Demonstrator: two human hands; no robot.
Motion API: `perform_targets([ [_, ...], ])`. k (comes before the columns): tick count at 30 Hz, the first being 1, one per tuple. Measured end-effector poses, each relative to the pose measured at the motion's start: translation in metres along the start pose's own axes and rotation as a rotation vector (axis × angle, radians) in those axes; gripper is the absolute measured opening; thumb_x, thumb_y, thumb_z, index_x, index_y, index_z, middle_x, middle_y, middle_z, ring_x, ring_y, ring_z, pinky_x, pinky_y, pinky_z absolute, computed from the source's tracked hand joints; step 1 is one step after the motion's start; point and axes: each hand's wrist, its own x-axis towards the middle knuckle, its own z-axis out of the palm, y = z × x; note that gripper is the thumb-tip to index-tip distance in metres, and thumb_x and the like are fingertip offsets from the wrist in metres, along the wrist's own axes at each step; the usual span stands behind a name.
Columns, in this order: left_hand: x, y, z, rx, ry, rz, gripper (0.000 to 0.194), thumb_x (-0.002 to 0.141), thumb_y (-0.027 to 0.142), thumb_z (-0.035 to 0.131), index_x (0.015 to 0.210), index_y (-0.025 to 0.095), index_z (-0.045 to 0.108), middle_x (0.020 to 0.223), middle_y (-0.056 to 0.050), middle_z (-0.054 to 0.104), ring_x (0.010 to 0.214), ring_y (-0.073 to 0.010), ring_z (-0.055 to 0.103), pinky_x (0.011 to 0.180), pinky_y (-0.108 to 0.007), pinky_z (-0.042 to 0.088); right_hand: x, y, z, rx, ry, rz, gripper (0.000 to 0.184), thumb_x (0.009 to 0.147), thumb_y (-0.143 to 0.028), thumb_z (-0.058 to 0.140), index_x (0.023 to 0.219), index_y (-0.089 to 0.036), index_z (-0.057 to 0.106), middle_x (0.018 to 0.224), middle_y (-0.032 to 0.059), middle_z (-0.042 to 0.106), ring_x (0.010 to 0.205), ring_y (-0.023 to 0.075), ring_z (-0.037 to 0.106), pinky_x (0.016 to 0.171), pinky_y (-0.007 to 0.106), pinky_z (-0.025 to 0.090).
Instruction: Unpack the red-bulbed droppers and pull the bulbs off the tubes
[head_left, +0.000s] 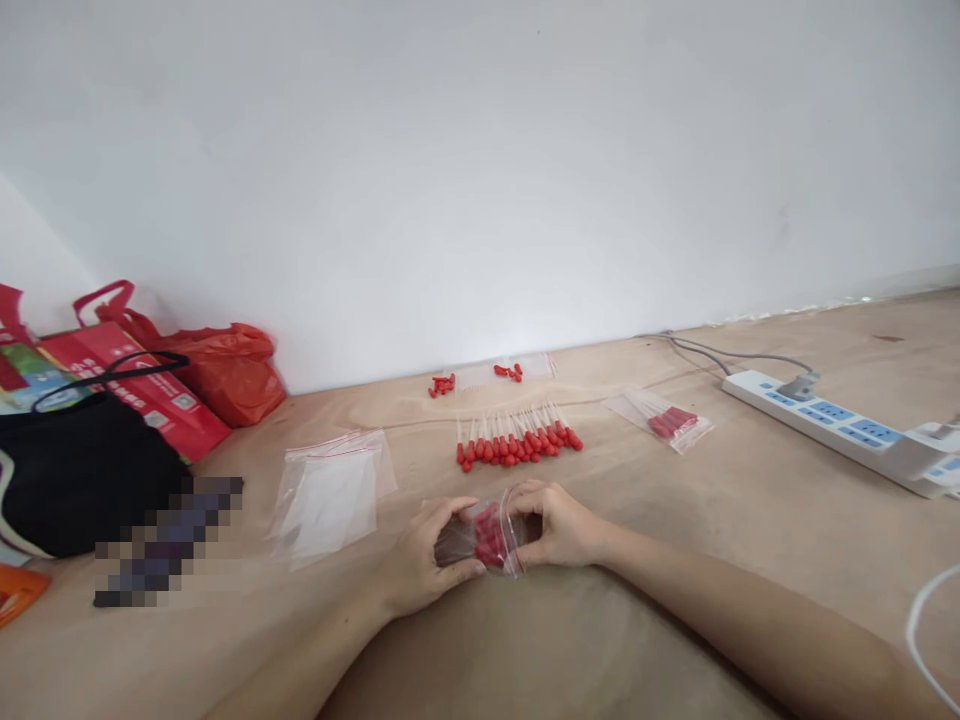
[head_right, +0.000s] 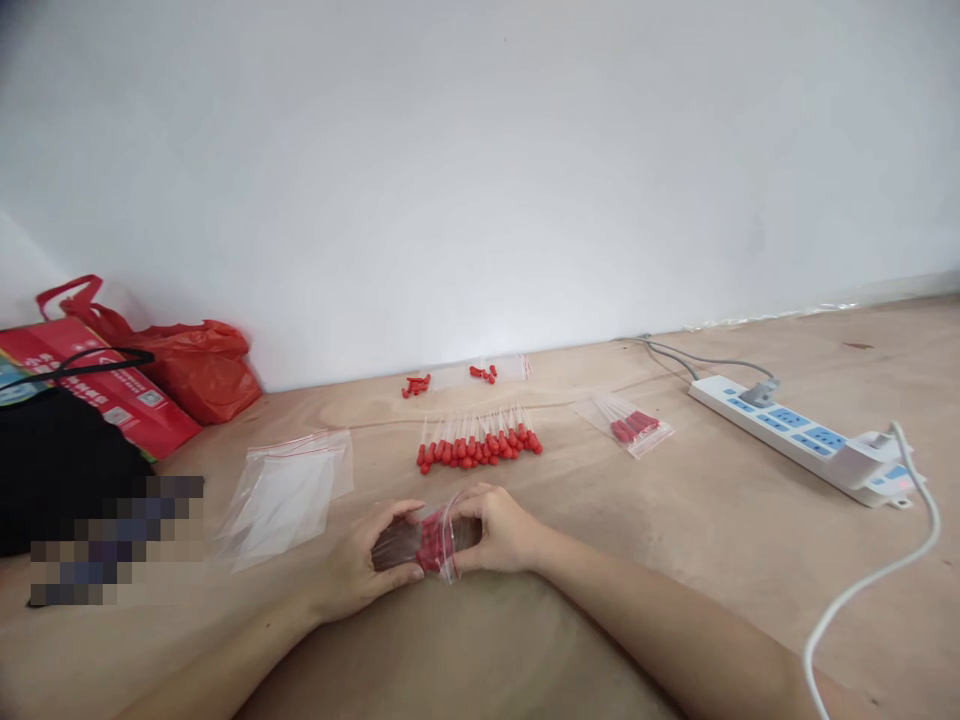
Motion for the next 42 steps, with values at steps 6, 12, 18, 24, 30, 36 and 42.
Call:
perform_targets([
  [6, 0.001, 0.003, -0.001, -0.003, 0.001, 0.015, 0.044, 0.073, 0.042, 0.057, 0.111, 0.023, 0.044, 0.097, -0.004, 0.056, 0.089, -0.0184, 0.054, 0.078, -0.032, 0.043, 0.0, 0.001, 0.005, -0.157, -0.003, 0.084, 0.037, 0.051, -0.035, 0.073, 0.082, -0.019, 0.062, 0.082, 0.0014, 0.063, 0.077, 0.0172, 0.055, 0.072, 0.028, 0.04],
  [12, 0.003, 0.005, -0.002, -0.023, 0.016, 0.013, 0.047, 0.071, 0.042, 0.059, 0.111, 0.023, 0.044, 0.1, -0.005, 0.056, 0.091, -0.0194, 0.053, 0.079, -0.033, 0.043, 0.001, -0.006, 0.005, -0.117, -0.009, 0.013, 0.027, 0.064, -0.033, 0.066, 0.089, -0.022, 0.062, 0.091, 0.002, 0.064, 0.085, 0.0167, 0.055, 0.077, 0.028, 0.038],
  [18, 0.001, 0.001, -0.001, -0.036, 0.001, 0.007, 0.047, 0.071, 0.043, 0.058, 0.111, 0.022, 0.044, 0.1, -0.005, 0.056, 0.091, -0.0195, 0.054, 0.079, -0.033, 0.044, 0.004, -0.008, 0.005, -0.072, 0.03, 0.094, 0.015, 0.058, -0.027, 0.068, 0.064, -0.017, 0.058, 0.064, -0.002, 0.057, 0.062, 0.0103, 0.05, 0.059, 0.021, 0.038],
  [24, -0.003, 0.002, -0.006, -0.061, -0.025, -0.024, 0.045, 0.072, 0.041, 0.057, 0.111, 0.022, 0.045, 0.104, -0.007, 0.054, 0.096, -0.0206, 0.052, 0.082, -0.035, 0.043, 0.0, -0.004, -0.005, 0.079, 0.011, 0.263, 0.017, 0.055, -0.017, 0.064, 0.069, -0.016, 0.054, 0.06, -0.0047, 0.051, 0.053, 0.0064, 0.044, 0.048, 0.017, 0.034],
  [30, -0.003, 0.003, -0.007, -0.064, -0.025, -0.011, 0.039, 0.074, 0.038, 0.056, 0.108, 0.021, 0.048, 0.102, -0.006, 0.055, 0.094, -0.0199, 0.052, 0.082, -0.034, 0.043, -0.002, -0.002, -0.002, 0.299, -0.048, 0.17, 0.035, 0.062, -0.019, 0.064, 0.096, -0.016, 0.056, 0.071, -0.0027, 0.056, 0.054, 0.0056, 0.044, 0.05, 0.017, 0.036],
  [36, -0.004, -0.001, -0.009, -0.064, -0.039, -0.009, 0.035, 0.075, 0.037, 0.054, 0.106, 0.021, 0.049, 0.102, -0.006, 0.054, 0.094, -0.0197, 0.051, 0.081, -0.034, 0.042, 0.0, 0.012, -0.01, 0.606, -0.069, 0.241, 0.031, 0.059, -0.03, 0.07, 0.085, -0.015, 0.063, 0.086, 0.0026, 0.062, 0.061, 0.0066, 0.053, 0.053, 0.018, 0.041],
  [42, -0.005, -0.001, -0.011, -0.06, -0.036, -0.026, 0.037, 0.074, 0.035, 0.056, 0.108, 0.022, 0.048, 0.103, -0.006, 0.055, 0.095, -0.02, 0.052, 0.083, -0.035, 0.042, 0.002, 0.028, -0.052, 0.812, 0.062, 0.39, 0.022, 0.055, -0.024, 0.072, 0.073, -0.015, 0.061, 0.061, -0.0018, 0.062, 0.05, 0.0072, 0.055, 0.049, 0.019, 0.043],
])
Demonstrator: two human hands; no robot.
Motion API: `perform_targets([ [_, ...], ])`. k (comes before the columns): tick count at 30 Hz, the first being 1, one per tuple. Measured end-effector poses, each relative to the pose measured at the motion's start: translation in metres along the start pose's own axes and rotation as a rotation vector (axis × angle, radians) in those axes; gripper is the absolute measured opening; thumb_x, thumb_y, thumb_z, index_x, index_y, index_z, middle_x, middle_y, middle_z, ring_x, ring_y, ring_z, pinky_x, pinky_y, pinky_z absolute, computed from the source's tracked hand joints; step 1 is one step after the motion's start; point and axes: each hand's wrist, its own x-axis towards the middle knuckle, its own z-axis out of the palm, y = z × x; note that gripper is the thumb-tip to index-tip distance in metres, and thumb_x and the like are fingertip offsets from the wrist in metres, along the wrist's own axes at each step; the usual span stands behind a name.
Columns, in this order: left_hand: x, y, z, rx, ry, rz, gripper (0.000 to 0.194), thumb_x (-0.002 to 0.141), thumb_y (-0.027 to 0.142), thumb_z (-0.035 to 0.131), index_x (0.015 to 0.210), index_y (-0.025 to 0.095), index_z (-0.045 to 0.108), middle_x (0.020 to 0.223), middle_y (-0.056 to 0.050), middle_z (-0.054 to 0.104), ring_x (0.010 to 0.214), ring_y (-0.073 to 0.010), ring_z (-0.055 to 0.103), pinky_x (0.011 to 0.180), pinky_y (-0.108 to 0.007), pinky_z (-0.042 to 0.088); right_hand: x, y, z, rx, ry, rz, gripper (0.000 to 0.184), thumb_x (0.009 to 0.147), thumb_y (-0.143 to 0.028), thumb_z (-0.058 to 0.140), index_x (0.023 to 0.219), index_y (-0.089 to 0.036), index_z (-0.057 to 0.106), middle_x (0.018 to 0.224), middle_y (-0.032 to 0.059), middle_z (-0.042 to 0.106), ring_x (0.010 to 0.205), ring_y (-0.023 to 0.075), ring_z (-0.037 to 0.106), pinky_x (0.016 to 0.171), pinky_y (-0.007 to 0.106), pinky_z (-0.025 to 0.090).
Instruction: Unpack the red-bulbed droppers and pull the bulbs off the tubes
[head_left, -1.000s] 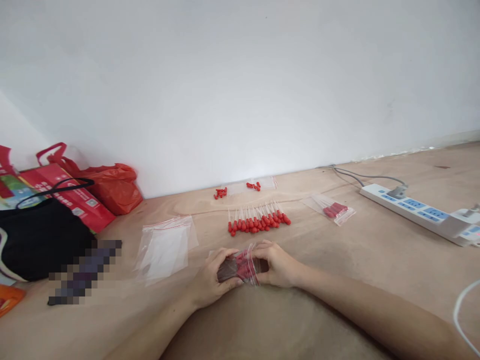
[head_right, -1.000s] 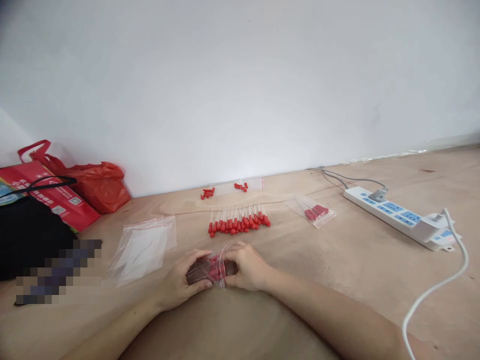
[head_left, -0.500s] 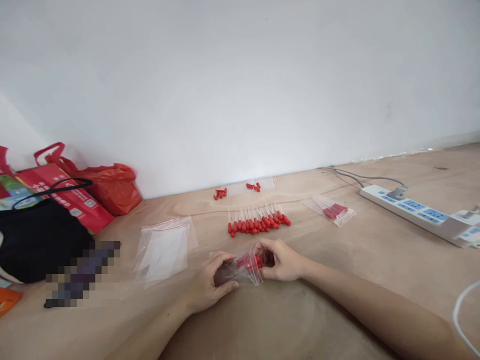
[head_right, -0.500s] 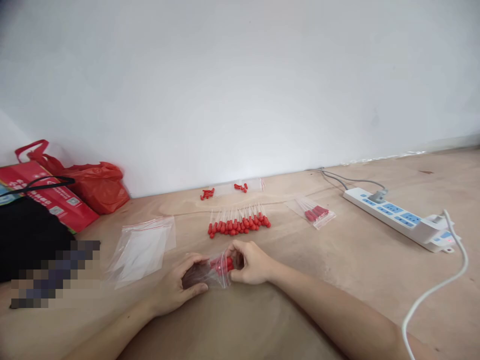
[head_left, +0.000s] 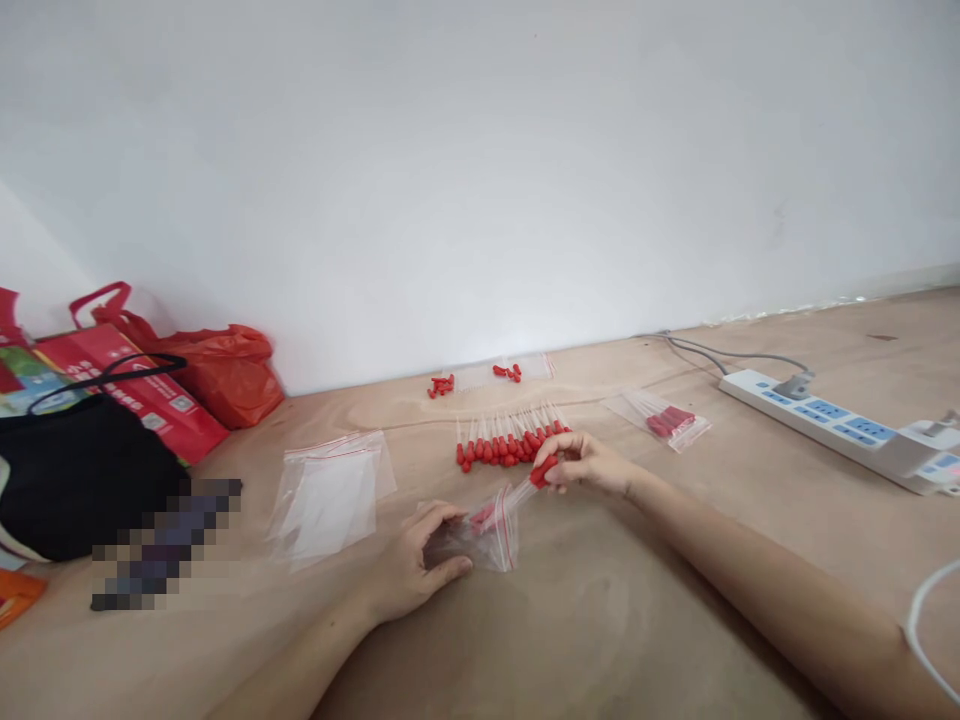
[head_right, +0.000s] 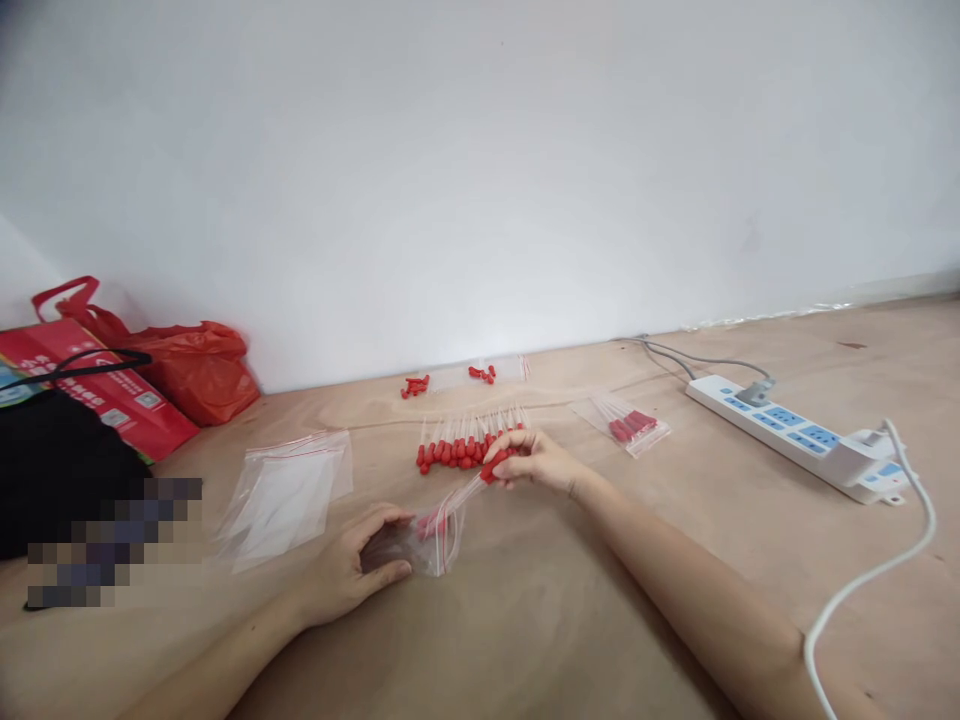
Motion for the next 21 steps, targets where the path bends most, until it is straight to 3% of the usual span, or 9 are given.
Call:
perform_targets([
  [4, -0.001, -0.001, 0.001, 0.026, 0.051, 0.012, 0.043, 0.073, 0.037, 0.057, 0.111, 0.022, 0.046, 0.106, -0.006, 0.054, 0.097, -0.0202, 0.052, 0.084, -0.035, 0.043, 0.001, -0.016, -0.014, 0.069, 0.142, -0.055, 0.019, 0.056, -0.022, 0.07, 0.07, -0.016, 0.059, 0.057, -0.0035, 0.06, 0.047, 0.0063, 0.053, 0.047, 0.018, 0.041],
  [8, -0.002, 0.004, 0.001, 0.09, 0.329, 0.051, 0.048, 0.07, 0.04, 0.057, 0.113, 0.022, 0.046, 0.119, -0.009, 0.045, 0.111, -0.0252, 0.042, 0.094, -0.042, 0.034, 0.001, -0.029, -0.017, -0.015, 0.203, -0.138, 0.018, 0.059, -0.023, 0.068, 0.072, -0.016, 0.058, 0.058, -0.0027, 0.059, 0.049, 0.0076, 0.053, 0.049, 0.021, 0.041],
  [10, -0.001, 0.009, 0.001, 0.057, 0.398, 0.03, 0.042, 0.07, 0.04, 0.057, 0.108, 0.021, 0.051, 0.116, -0.009, 0.047, 0.11, -0.0254, 0.042, 0.095, -0.043, 0.032, 0.001, -0.036, -0.014, -0.125, 0.242, -0.164, 0.017, 0.063, -0.025, 0.065, 0.074, -0.016, 0.057, 0.06, -0.0016, 0.059, 0.05, 0.0084, 0.053, 0.049, 0.022, 0.041],
  [13, 0.006, 0.02, -0.001, -0.14, 0.311, -0.085, 0.03, 0.073, 0.041, 0.054, 0.091, 0.018, 0.06, 0.097, -0.008, 0.058, 0.094, -0.0221, 0.053, 0.087, -0.04, 0.04, 0.0, -0.043, 0.002, -0.36, 0.364, -0.29, 0.014, 0.068, -0.028, 0.06, 0.076, -0.016, 0.057, 0.064, -0.0002, 0.058, 0.052, 0.0088, 0.051, 0.049, 0.022, 0.04],
  [16, 0.02, 0.032, -0.002, -0.576, 0.162, -0.277, 0.036, 0.075, 0.046, 0.051, 0.093, 0.016, 0.06, 0.089, -0.008, 0.063, 0.083, -0.0188, 0.058, 0.081, -0.036, 0.045, -0.004, -0.035, 0.031, -0.668, 0.454, -0.552, 0.012, 0.071, -0.024, 0.056, 0.08, -0.019, 0.061, 0.076, 0.0028, 0.056, 0.065, 0.0105, 0.053, 0.057, 0.023, 0.043],
  [18, 0.03, 0.039, -0.002, -0.875, 0.092, -0.389, 0.038, 0.077, 0.046, 0.049, 0.098, 0.016, 0.058, 0.094, -0.008, 0.064, 0.085, -0.0174, 0.06, 0.08, -0.033, 0.047, -0.007, -0.021, 0.052, -0.847, 0.4, -0.708, 0.017, 0.073, -0.02, 0.052, 0.088, -0.02, 0.061, 0.082, 0.0045, 0.053, 0.075, 0.0123, 0.053, 0.065, 0.025, 0.045],
  [21, 0.04, 0.046, 0.0, -1.084, 0.049, -0.486, 0.029, 0.079, 0.04, 0.051, 0.092, 0.015, 0.059, 0.092, -0.007, 0.064, 0.084, -0.015, 0.06, 0.076, -0.027, 0.048, -0.011, 0.0, 0.074, -1.056, 0.148, -0.784, 0.024, 0.077, -0.013, 0.045, 0.095, -0.02, 0.059, 0.091, 0.0069, 0.051, 0.077, 0.012, 0.052, 0.065, 0.023, 0.045],
])
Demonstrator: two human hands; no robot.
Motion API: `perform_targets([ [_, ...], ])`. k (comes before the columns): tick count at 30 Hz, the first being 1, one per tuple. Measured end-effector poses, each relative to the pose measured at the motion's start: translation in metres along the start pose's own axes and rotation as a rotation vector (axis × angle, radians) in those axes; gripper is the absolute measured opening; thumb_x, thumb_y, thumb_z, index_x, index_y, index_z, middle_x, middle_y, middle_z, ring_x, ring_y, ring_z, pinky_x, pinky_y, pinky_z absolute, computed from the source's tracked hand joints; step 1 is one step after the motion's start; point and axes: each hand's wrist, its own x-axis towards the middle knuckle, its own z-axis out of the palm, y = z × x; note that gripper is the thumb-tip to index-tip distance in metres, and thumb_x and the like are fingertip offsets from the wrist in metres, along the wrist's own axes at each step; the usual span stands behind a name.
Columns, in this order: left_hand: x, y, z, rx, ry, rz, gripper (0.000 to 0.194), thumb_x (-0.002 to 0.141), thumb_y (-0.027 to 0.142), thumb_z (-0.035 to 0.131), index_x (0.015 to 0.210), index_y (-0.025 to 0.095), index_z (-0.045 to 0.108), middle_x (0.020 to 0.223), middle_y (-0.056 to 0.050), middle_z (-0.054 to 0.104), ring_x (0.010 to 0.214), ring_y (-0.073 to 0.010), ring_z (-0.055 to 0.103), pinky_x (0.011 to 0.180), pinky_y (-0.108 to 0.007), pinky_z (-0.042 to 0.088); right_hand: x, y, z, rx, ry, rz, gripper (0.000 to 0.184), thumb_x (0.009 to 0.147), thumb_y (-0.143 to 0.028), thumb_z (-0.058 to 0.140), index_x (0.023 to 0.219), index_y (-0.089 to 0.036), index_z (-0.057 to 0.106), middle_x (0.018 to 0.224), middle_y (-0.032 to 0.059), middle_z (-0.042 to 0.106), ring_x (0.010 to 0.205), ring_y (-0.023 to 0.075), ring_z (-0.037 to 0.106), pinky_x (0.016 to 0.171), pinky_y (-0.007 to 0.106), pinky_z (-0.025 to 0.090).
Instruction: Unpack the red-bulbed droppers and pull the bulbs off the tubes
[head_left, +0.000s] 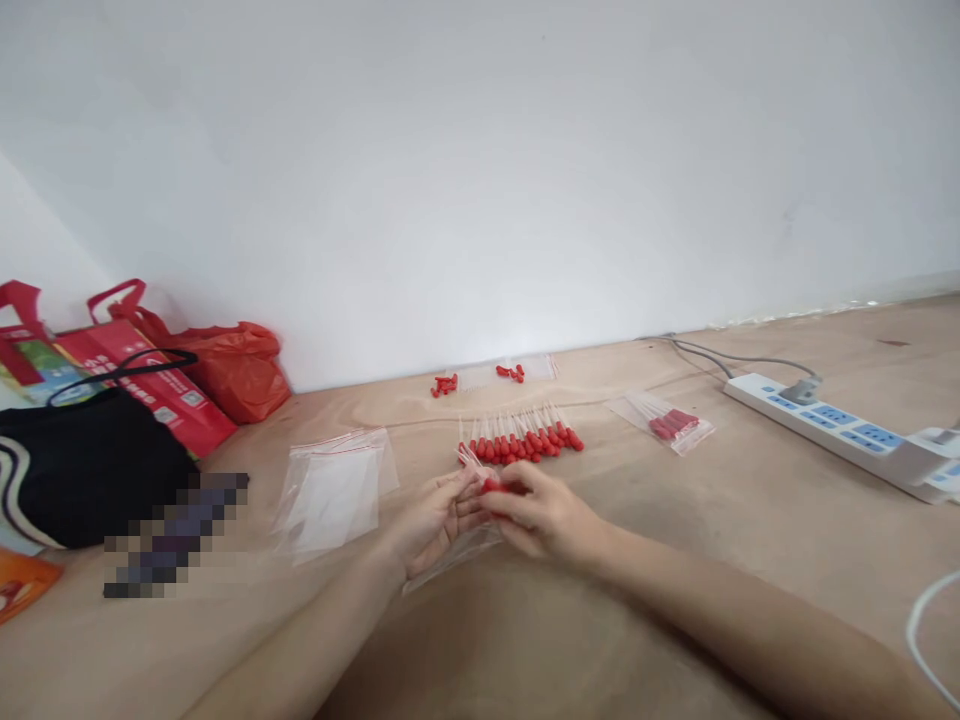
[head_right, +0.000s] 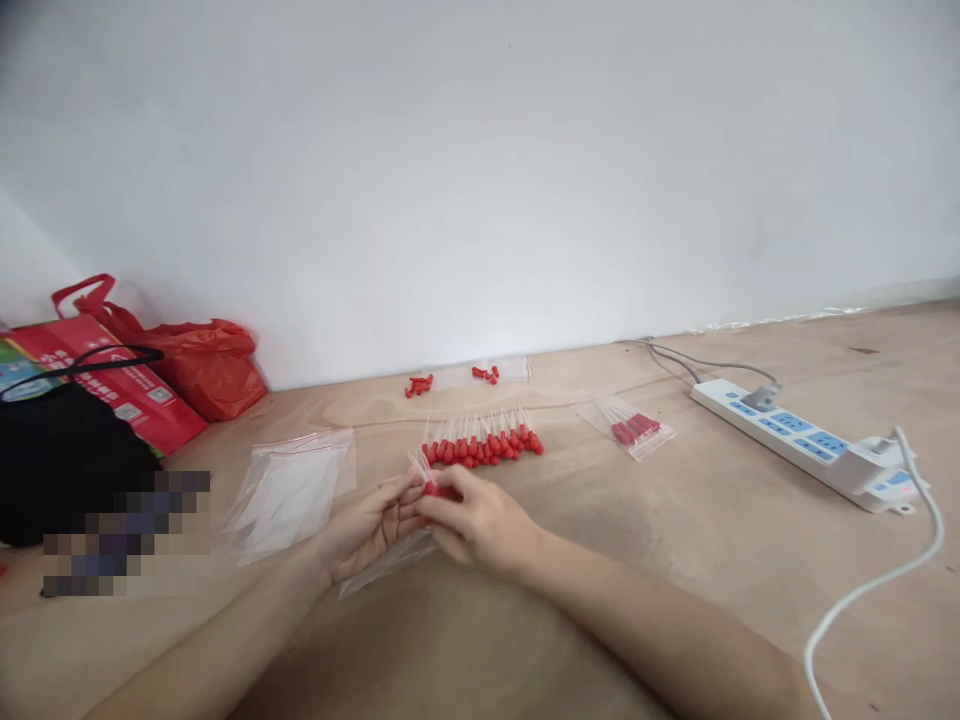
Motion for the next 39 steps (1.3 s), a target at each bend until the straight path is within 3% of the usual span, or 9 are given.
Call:
perform_targets([
  [4, 0.01, 0.005, -0.007, 0.001, 0.068, -0.051, 0.018, 0.076, 0.029, 0.057, 0.085, 0.015, 0.06, 0.081, -0.005, 0.065, 0.069, -0.0121, 0.061, 0.062, -0.022, 0.048, -0.007, 0.001, 0.011, 0.038, -0.081, -0.026, 0.03, 0.078, -0.018, 0.047, 0.108, -0.021, 0.052, 0.099, 0.0074, 0.049, 0.087, 0.0141, 0.051, 0.073, 0.026, 0.045],
  [6, 0.02, 0.012, -0.022, 0.071, 0.146, -0.061, 0.016, 0.075, 0.029, 0.057, 0.08, 0.014, 0.06, 0.074, -0.004, 0.065, 0.06, -0.0109, 0.059, 0.058, -0.021, 0.047, -0.007, 0.009, 0.009, 0.087, -0.014, 0.112, 0.034, 0.075, -0.024, 0.053, 0.108, -0.02, 0.051, 0.094, 0.0065, 0.051, 0.083, 0.0137, 0.052, 0.072, 0.026, 0.046],
  [9, 0.042, 0.028, -0.05, 0.231, 0.241, -0.079, 0.018, 0.075, 0.03, 0.056, 0.068, 0.013, 0.059, 0.06, -0.001, 0.063, 0.051, -0.009, 0.056, 0.054, -0.02, 0.045, -0.006, 0.023, 0.008, 0.118, 0.063, 0.417, 0.01, 0.073, -0.019, 0.053, 0.08, -0.017, 0.059, 0.072, 0.002, 0.054, 0.062, 0.0096, 0.049, 0.058, 0.022, 0.044],
  [11, 0.058, 0.036, -0.066, 0.281, 0.251, -0.106, 0.02, 0.072, 0.03, 0.058, 0.061, 0.013, 0.058, 0.053, 0.0, 0.061, 0.046, -0.008, 0.053, 0.052, -0.019, 0.043, -0.006, 0.029, 0.009, 0.142, 0.023, 0.543, 0.008, 0.071, -0.014, 0.052, 0.066, -0.016, 0.058, 0.063, -0.0002, 0.053, 0.055, 0.0079, 0.046, 0.053, 0.019, 0.04],
  [14, 0.079, 0.04, -0.078, 0.365, 0.225, -0.185, 0.026, 0.065, 0.033, 0.065, 0.052, 0.011, 0.056, 0.047, -0.002, 0.06, 0.042, -0.0084, 0.051, 0.049, -0.02, 0.042, -0.005, 0.031, 0.014, 0.175, -0.082, 0.619, 0.008, 0.067, -0.01, 0.054, 0.066, -0.016, 0.06, 0.062, -0.0015, 0.054, 0.054, 0.0068, 0.046, 0.051, 0.018, 0.038],
  [18, 0.095, 0.033, -0.075, 0.461, 0.214, -0.251, 0.03, 0.056, 0.037, 0.071, 0.05, 0.012, 0.055, 0.042, -0.001, 0.057, 0.039, -0.0089, 0.05, 0.046, -0.02, 0.04, -0.003, 0.027, 0.018, 0.179, -0.14, 0.637, 0.012, 0.064, -0.008, 0.054, 0.066, -0.016, 0.061, 0.063, -0.0015, 0.054, 0.054, 0.0063, 0.046, 0.051, 0.017, 0.037],
  [23, 0.102, 0.029, -0.07, 0.545, 0.237, -0.228, 0.033, 0.051, 0.037, 0.074, 0.05, 0.013, 0.052, 0.038, 0.002, 0.054, 0.039, -0.0082, 0.05, 0.046, -0.019, 0.039, -0.003, 0.026, 0.018, 0.131, -0.151, 0.58, 0.011, 0.063, -0.008, 0.056, 0.058, -0.017, 0.059, 0.059, -0.002, 0.055, 0.057, 0.0084, 0.047, 0.053, 0.018, 0.036],
  [29, 0.101, 0.029, -0.071, 0.621, 0.344, -0.192, 0.039, 0.046, 0.037, 0.077, 0.058, 0.016, 0.047, 0.037, 0.006, 0.05, 0.039, -0.0091, 0.05, 0.046, -0.02, 0.041, -0.005, 0.027, 0.019, 0.14, -0.18, 0.609, 0.01, 0.062, -0.007, 0.056, 0.061, -0.016, 0.06, 0.059, -0.0023, 0.056, 0.053, 0.0076, 0.046, 0.051, 0.018, 0.034],
  [39, 0.098, 0.028, -0.072, 0.666, 0.383, -0.164, 0.027, 0.062, 0.035, 0.067, 0.066, 0.015, 0.049, 0.047, 0.005, 0.053, 0.044, -0.0084, 0.053, 0.047, -0.019, 0.042, -0.01, 0.022, 0.023, 0.142, -0.183, 0.642, 0.014, 0.06, -0.01, 0.055, 0.048, -0.016, 0.053, 0.051, -0.0044, 0.051, 0.048, 0.0062, 0.043, 0.048, 0.018, 0.029],
])
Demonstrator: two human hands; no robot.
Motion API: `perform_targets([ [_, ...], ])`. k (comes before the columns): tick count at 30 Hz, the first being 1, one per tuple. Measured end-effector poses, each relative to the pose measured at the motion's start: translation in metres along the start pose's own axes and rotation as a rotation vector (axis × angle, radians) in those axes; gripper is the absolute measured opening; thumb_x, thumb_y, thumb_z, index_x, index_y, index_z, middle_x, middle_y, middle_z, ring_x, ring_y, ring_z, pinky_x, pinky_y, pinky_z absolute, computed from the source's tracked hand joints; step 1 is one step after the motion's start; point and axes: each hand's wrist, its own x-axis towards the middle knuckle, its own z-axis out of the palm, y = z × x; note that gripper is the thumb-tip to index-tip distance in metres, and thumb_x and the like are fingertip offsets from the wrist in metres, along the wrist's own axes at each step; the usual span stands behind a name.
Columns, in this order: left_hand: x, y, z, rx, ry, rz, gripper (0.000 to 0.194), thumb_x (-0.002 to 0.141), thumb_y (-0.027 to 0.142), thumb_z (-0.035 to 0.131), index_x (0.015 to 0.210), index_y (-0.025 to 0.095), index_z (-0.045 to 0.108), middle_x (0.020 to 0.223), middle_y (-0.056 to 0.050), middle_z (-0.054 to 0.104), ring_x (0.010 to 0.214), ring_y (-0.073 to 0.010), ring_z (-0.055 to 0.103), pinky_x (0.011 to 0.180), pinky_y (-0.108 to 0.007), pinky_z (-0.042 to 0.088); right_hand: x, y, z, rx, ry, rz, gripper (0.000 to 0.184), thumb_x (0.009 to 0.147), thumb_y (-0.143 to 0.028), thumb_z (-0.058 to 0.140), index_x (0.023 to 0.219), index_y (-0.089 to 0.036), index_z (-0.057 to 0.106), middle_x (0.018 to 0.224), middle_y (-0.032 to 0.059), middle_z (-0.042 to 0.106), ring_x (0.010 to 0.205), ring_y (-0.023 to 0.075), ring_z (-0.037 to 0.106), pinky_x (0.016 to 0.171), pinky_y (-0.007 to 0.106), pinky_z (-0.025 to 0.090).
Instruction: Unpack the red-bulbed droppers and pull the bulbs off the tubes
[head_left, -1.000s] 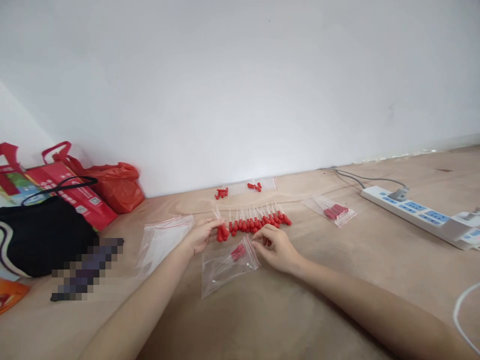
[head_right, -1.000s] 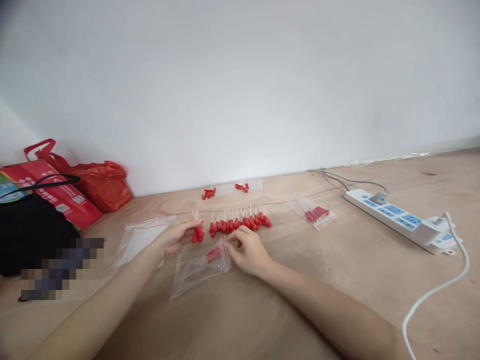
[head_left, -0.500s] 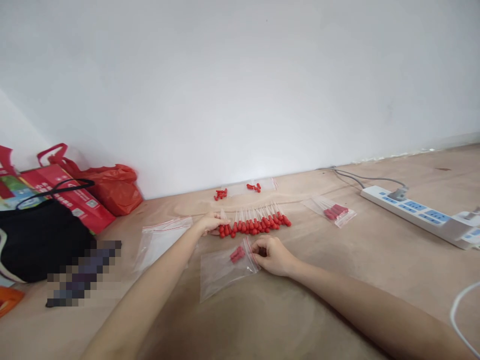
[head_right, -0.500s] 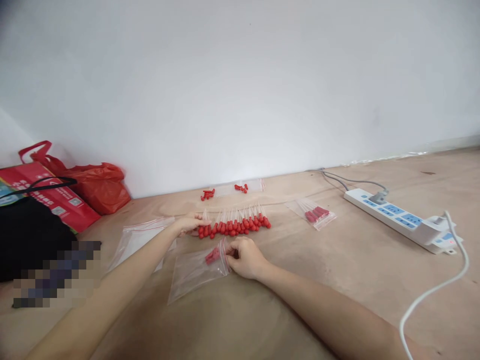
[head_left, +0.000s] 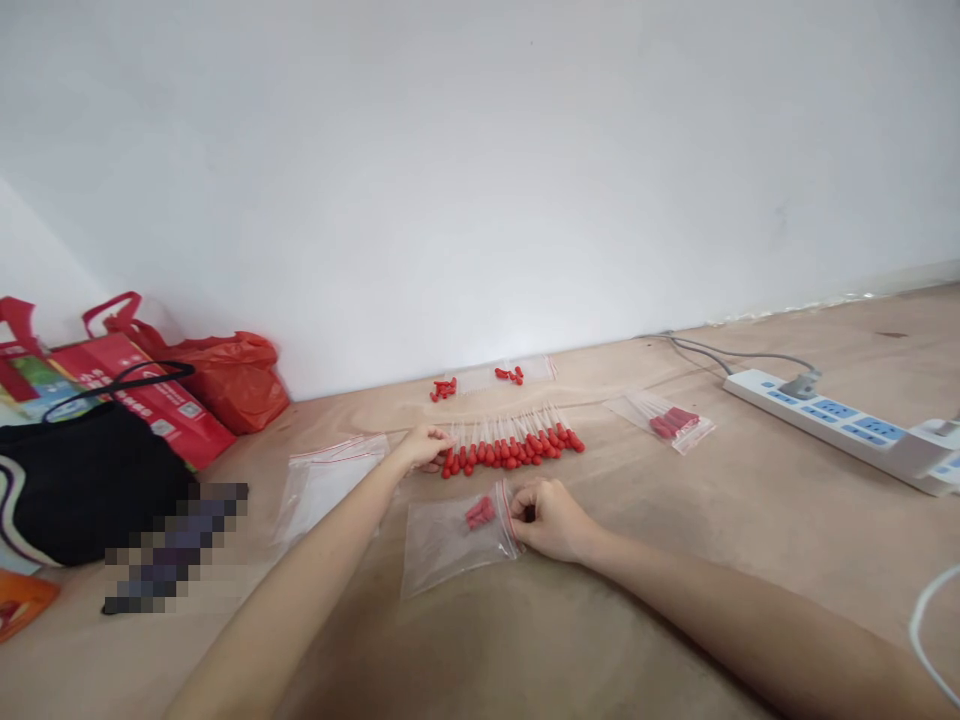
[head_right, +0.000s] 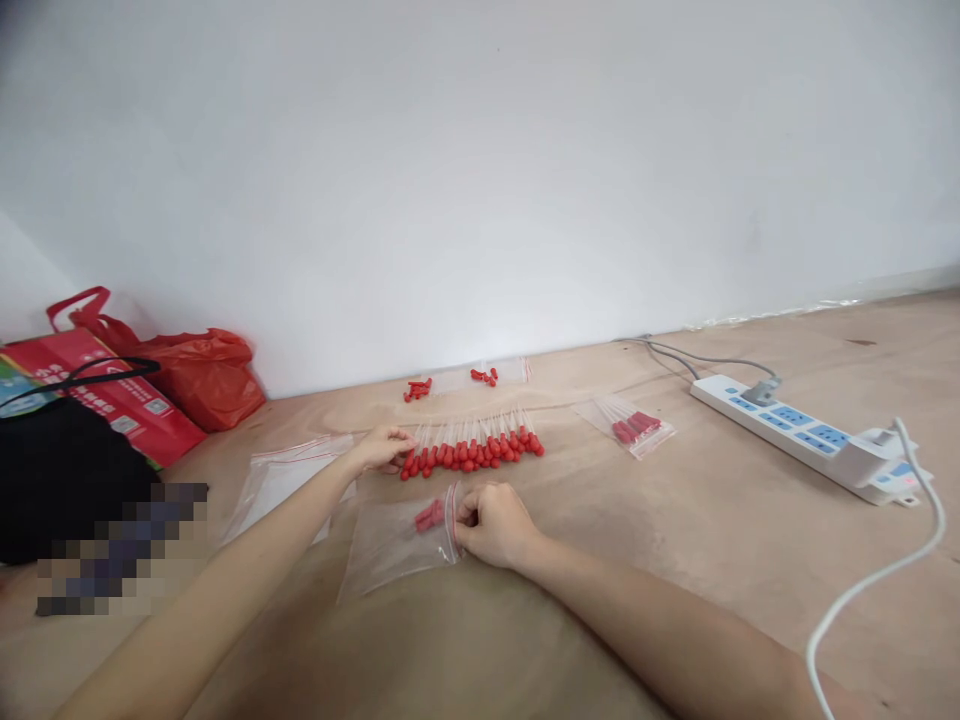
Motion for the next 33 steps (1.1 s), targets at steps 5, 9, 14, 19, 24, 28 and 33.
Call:
perform_targets([
  [5, -0.002, -0.007, 0.001, 0.04, 0.058, 0.068, 0.021, 0.069, 0.034, 0.06, 0.071, 0.014, 0.052, 0.054, 0.003, 0.056, 0.046, -0.0089, 0.054, 0.046, -0.019, 0.042, -0.002, 0.001, 0.0, -0.023, 0.023, -0.03, 0.014, 0.06, -0.011, 0.056, 0.048, -0.016, 0.05, 0.051, -0.0048, 0.051, 0.05, 0.0063, 0.043, 0.051, 0.018, 0.03],
  [9, -0.015, -0.019, -0.004, 0.12, 0.178, 0.176, 0.022, 0.069, 0.035, 0.059, 0.077, 0.015, 0.055, 0.067, -0.002, 0.061, 0.055, -0.0124, 0.056, 0.052, -0.023, 0.044, -0.001, 0.002, 0.001, -0.033, 0.036, -0.053, 0.015, 0.061, -0.012, 0.057, 0.049, -0.016, 0.049, 0.051, -0.0049, 0.051, 0.052, 0.0069, 0.043, 0.053, 0.019, 0.032],
  [14, -0.049, -0.038, -0.004, 0.25, 0.324, 0.405, 0.023, 0.07, 0.036, 0.055, 0.082, 0.016, 0.058, 0.084, -0.005, 0.062, 0.075, -0.0179, 0.057, 0.072, -0.03, 0.045, 0.0, 0.001, 0.001, -0.031, 0.026, -0.066, 0.021, 0.063, -0.014, 0.058, 0.046, -0.016, 0.046, 0.049, -0.0049, 0.048, 0.051, 0.0068, 0.042, 0.051, 0.018, 0.03],
  [19, -0.089, -0.058, 0.004, 0.385, 0.077, 0.78, 0.032, 0.08, 0.04, 0.045, 0.103, 0.02, 0.055, 0.112, -0.007, 0.055, 0.105, -0.0201, 0.049, 0.092, -0.035, 0.038, 0.0, 0.0, 0.0, -0.034, 0.029, -0.069, 0.02, 0.063, -0.014, 0.06, 0.047, -0.015, 0.048, 0.05, -0.0053, 0.048, 0.051, 0.0066, 0.042, 0.053, 0.019, 0.03],
  [24, -0.105, -0.069, 0.014, 0.494, -0.079, 0.728, 0.048, 0.08, 0.043, 0.045, 0.124, 0.022, 0.04, 0.129, -0.007, 0.044, 0.118, -0.022, 0.04, 0.099, -0.039, 0.032, 0.0, 0.001, 0.0, -0.039, 0.032, -0.115, 0.019, 0.063, -0.015, 0.063, 0.048, -0.015, 0.052, 0.049, -0.005, 0.046, 0.053, 0.0072, 0.041, 0.056, 0.02, 0.032],
  [28, -0.104, -0.07, 0.019, 0.497, -0.097, 0.725, 0.048, 0.08, 0.042, 0.045, 0.124, 0.022, 0.04, 0.126, -0.006, 0.047, 0.118, -0.0219, 0.039, 0.101, -0.041, 0.03, 0.0, 0.002, 0.0, 0.059, 0.003, -0.187, 0.006, 0.062, -0.011, 0.063, 0.064, -0.017, 0.064, 0.063, -0.002, 0.051, 0.06, 0.0088, 0.046, 0.055, 0.019, 0.035],
  [33, -0.106, -0.07, 0.02, 0.488, -0.144, 0.746, 0.046, 0.081, 0.042, 0.044, 0.123, 0.023, 0.041, 0.126, -0.006, 0.047, 0.12, -0.0215, 0.038, 0.1, -0.04, 0.031, -0.002, -0.001, -0.002, 0.143, -0.097, -0.283, 0.023, 0.063, -0.007, 0.059, 0.082, -0.02, 0.066, 0.084, 0.0018, 0.057, 0.073, 0.0106, 0.052, 0.061, 0.019, 0.04],
])
